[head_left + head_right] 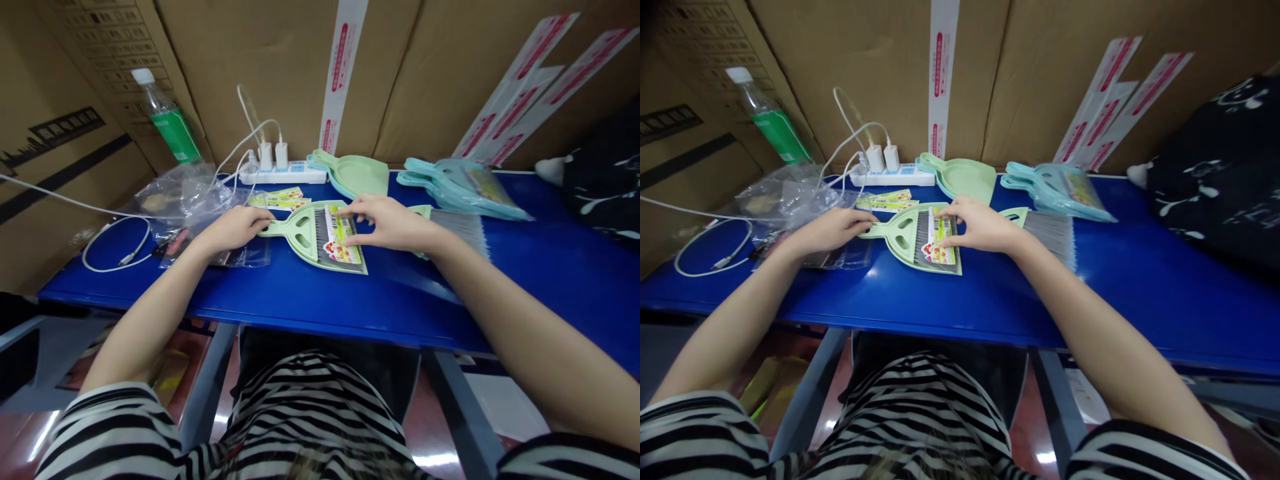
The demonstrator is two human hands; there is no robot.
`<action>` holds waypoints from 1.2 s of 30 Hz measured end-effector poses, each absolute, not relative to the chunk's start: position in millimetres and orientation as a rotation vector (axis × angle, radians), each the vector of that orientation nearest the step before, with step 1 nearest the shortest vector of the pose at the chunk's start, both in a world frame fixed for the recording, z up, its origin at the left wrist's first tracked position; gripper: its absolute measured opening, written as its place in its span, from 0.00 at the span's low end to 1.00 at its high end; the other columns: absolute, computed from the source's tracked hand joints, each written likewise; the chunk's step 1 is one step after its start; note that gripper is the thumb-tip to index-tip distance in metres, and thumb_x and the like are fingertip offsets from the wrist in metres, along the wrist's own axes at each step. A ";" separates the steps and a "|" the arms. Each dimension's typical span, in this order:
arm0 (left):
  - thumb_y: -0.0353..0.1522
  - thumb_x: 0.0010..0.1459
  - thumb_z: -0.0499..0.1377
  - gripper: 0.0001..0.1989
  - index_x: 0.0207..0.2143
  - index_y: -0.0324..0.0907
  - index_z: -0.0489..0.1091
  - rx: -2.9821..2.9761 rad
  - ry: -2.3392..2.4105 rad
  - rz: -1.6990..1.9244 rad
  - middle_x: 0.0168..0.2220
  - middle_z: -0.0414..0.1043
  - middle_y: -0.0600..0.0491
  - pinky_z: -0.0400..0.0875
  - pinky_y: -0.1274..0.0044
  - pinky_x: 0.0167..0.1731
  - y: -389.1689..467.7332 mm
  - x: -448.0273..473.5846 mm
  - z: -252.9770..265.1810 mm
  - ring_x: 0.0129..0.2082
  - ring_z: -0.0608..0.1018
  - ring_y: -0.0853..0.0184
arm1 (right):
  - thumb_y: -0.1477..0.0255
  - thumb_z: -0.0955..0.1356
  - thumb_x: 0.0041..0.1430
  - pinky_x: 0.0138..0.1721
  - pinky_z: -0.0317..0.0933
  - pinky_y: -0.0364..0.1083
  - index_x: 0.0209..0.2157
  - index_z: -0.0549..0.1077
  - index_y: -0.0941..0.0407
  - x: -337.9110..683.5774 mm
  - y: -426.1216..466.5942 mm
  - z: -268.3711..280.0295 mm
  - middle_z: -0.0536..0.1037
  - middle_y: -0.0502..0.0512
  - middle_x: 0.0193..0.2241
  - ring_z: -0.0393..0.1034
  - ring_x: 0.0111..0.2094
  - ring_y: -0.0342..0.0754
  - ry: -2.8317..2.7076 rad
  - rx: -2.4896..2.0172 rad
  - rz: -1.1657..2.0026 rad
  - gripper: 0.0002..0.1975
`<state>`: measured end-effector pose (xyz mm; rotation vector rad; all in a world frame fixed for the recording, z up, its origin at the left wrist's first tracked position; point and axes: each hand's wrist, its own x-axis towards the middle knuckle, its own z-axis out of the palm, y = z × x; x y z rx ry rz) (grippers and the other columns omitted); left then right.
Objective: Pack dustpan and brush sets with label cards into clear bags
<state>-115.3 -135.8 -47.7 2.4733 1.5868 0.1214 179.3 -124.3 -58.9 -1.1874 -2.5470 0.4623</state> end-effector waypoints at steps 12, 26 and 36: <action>0.33 0.62 0.47 0.18 0.47 0.44 0.74 2.486 1.580 0.150 0.48 0.77 0.50 0.68 0.71 0.51 -134.5 -117.6 -49.9 0.47 0.78 0.62 | 0.69 0.66 0.59 0.42 0.62 0.52 0.43 0.79 0.57 195.5 -116.2 -59.9 0.78 0.63 0.39 0.70 0.44 0.59 -2.594 -1.447 -0.212 0.14; 0.33 0.62 0.47 0.19 0.47 0.45 0.75 2.514 1.551 0.172 0.48 0.78 0.52 0.69 0.71 0.51 -132.9 -119.1 -51.4 0.46 0.78 0.63 | 0.71 0.68 0.58 0.32 0.60 0.47 0.45 0.78 0.51 194.2 -122.9 -53.5 0.81 0.59 0.40 0.75 0.39 0.56 -2.493 -1.913 -0.326 0.13; 0.33 0.62 0.52 0.16 0.43 0.42 0.78 2.490 1.561 0.324 0.41 0.80 0.50 0.71 0.73 0.47 -135.4 -112.6 -49.3 0.37 0.79 0.65 | 0.72 0.63 0.62 0.38 0.66 0.50 0.49 0.77 0.54 173.6 -137.6 -43.2 0.79 0.61 0.46 0.73 0.47 0.58 -2.522 -1.805 -0.190 0.17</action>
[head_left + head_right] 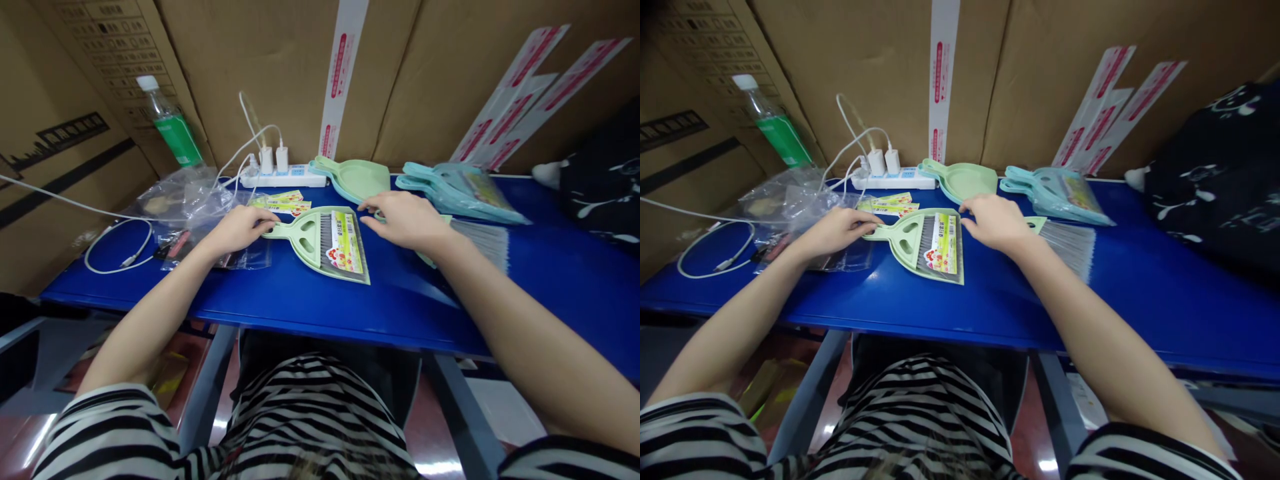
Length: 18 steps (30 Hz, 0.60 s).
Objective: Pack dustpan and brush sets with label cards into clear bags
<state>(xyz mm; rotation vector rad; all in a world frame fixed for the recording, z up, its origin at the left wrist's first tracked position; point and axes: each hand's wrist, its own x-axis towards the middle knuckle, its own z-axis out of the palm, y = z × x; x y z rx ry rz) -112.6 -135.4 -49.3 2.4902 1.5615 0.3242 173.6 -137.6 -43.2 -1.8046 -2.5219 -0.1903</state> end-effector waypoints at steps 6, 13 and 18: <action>0.33 0.62 0.50 0.16 0.41 0.41 0.77 2.475 1.486 0.384 0.34 0.80 0.51 0.73 0.74 0.42 -136.9 -111.3 -50.3 0.33 0.79 0.66 | 0.73 0.58 0.65 0.45 0.66 0.53 0.53 0.74 0.57 171.5 -128.1 -66.1 0.78 0.65 0.47 0.70 0.49 0.59 -2.575 -1.556 -0.129 0.20; 0.33 0.62 0.49 0.16 0.40 0.41 0.76 2.484 1.451 0.395 0.34 0.79 0.51 0.72 0.74 0.41 -141.2 -106.3 -48.0 0.33 0.79 0.66 | 0.77 0.57 0.64 0.45 0.62 0.52 0.47 0.76 0.60 167.3 -123.7 -68.8 0.76 0.67 0.43 0.68 0.48 0.60 -2.558 -1.584 -0.202 0.19; 0.33 0.63 0.47 0.15 0.38 0.40 0.73 2.601 1.779 0.503 0.41 0.77 0.46 0.70 0.70 0.44 -143.0 -110.1 -39.7 0.42 0.77 0.59 | 0.78 0.59 0.64 0.44 0.62 0.51 0.44 0.75 0.62 160.1 -123.1 -68.0 0.77 0.68 0.41 0.69 0.47 0.59 -2.570 -1.629 -0.224 0.15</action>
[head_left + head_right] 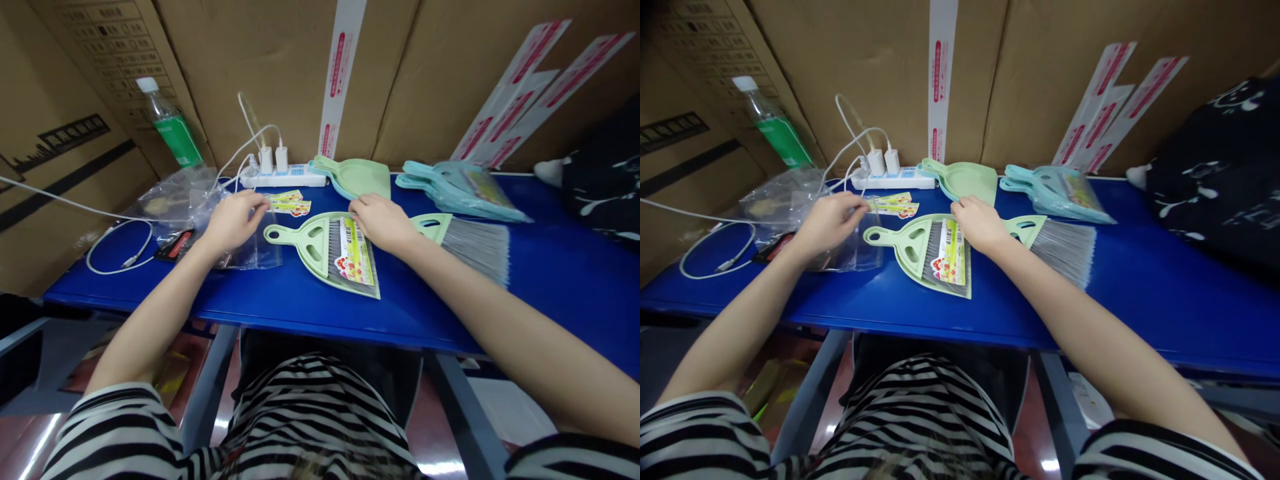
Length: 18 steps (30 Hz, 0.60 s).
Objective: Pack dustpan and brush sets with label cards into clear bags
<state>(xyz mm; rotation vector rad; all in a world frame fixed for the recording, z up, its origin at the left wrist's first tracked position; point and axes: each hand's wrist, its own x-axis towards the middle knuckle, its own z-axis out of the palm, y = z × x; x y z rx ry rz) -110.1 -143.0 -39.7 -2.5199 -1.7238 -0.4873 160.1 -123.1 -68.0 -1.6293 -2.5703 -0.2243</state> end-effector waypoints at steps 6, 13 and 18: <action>0.39 0.60 0.53 0.17 0.47 0.37 0.65 -2.306 -1.963 -0.142 0.32 0.75 0.45 0.71 0.68 0.37 -145.1 -109.6 -42.0 0.36 0.78 0.54 | 0.79 0.57 0.64 0.39 0.62 0.49 0.42 0.74 0.60 164.5 -120.7 -67.0 0.78 0.67 0.39 0.71 0.43 0.58 -2.528 -1.649 -0.107 0.15; 0.28 0.56 0.50 0.17 0.49 0.37 0.62 -2.284 -1.969 0.158 0.33 0.76 0.42 0.71 0.68 0.35 -147.2 -99.5 -47.8 0.37 0.80 0.51 | 0.82 0.58 0.61 0.36 0.62 0.48 0.45 0.73 0.59 167.6 -120.2 -65.6 0.77 0.66 0.43 0.73 0.44 0.58 -2.568 -1.669 -0.041 0.17; 0.27 0.56 0.48 0.17 0.48 0.38 0.62 -2.355 -1.896 0.078 0.31 0.75 0.45 0.70 0.69 0.33 -146.4 -102.8 -46.4 0.34 0.79 0.53 | 0.82 0.60 0.59 0.31 0.61 0.47 0.45 0.72 0.58 171.1 -119.0 -67.5 0.79 0.65 0.39 0.74 0.39 0.57 -2.570 -1.701 -0.054 0.16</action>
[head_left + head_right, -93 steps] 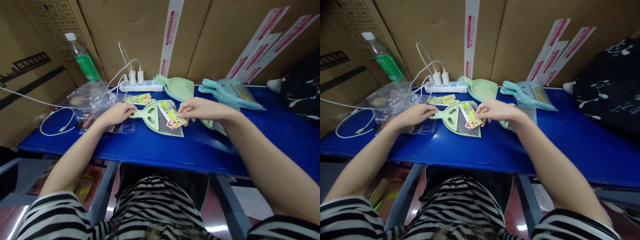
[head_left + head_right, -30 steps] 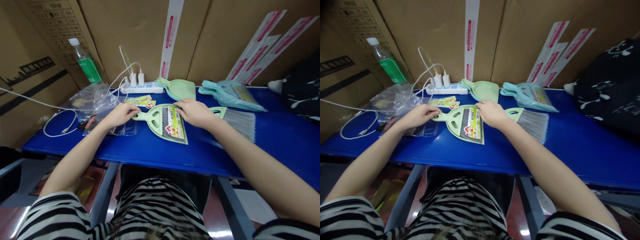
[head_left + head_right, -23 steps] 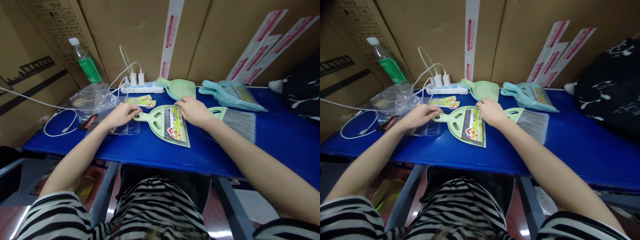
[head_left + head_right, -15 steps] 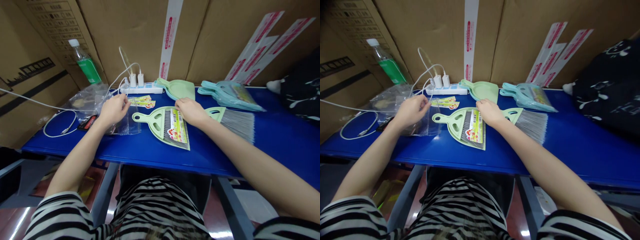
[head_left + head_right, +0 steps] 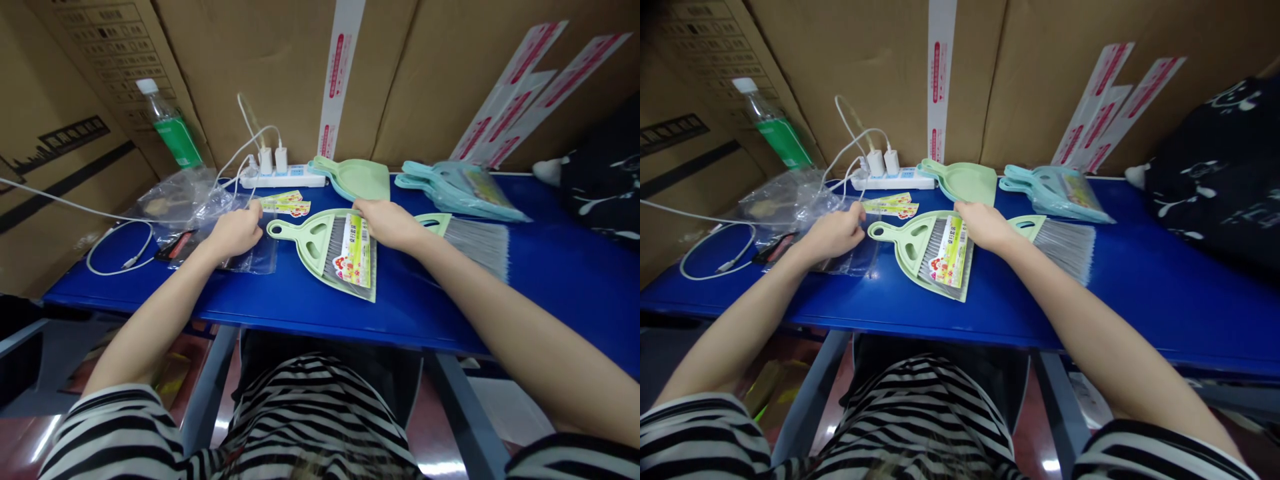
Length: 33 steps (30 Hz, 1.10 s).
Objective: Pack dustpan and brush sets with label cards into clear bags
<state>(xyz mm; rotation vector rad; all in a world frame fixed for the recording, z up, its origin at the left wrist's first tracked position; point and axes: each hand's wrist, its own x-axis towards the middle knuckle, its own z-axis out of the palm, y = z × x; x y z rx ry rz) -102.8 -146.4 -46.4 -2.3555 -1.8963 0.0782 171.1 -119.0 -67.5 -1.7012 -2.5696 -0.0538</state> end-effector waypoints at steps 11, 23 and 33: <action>0.28 0.58 0.47 0.09 0.42 0.42 0.58 -2.805 -1.631 -0.443 0.25 0.66 0.56 0.63 0.76 0.29 -145.4 -108.1 -48.1 0.25 0.70 0.67 | 0.79 0.62 0.59 0.27 0.58 0.46 0.46 0.70 0.57 173.4 -120.9 -62.7 0.80 0.65 0.38 0.75 0.38 0.58 -2.563 -1.752 -0.025 0.14; 0.29 0.61 0.49 0.02 0.37 0.44 0.58 -2.969 -1.473 -0.634 0.24 0.64 0.58 0.63 0.76 0.29 -144.3 -104.5 -54.7 0.25 0.69 0.70 | 0.80 0.60 0.60 0.28 0.60 0.46 0.47 0.71 0.56 168.5 -124.0 -60.3 0.80 0.64 0.40 0.76 0.39 0.58 -2.607 -1.784 -0.042 0.16; 0.29 0.61 0.49 0.04 0.39 0.43 0.60 -2.941 -1.469 -0.570 0.24 0.64 0.58 0.64 0.76 0.30 -143.6 -105.2 -54.6 0.24 0.69 0.69 | 0.79 0.60 0.63 0.30 0.60 0.47 0.50 0.69 0.57 165.9 -127.1 -56.0 0.80 0.66 0.44 0.76 0.44 0.60 -2.650 -1.854 0.011 0.16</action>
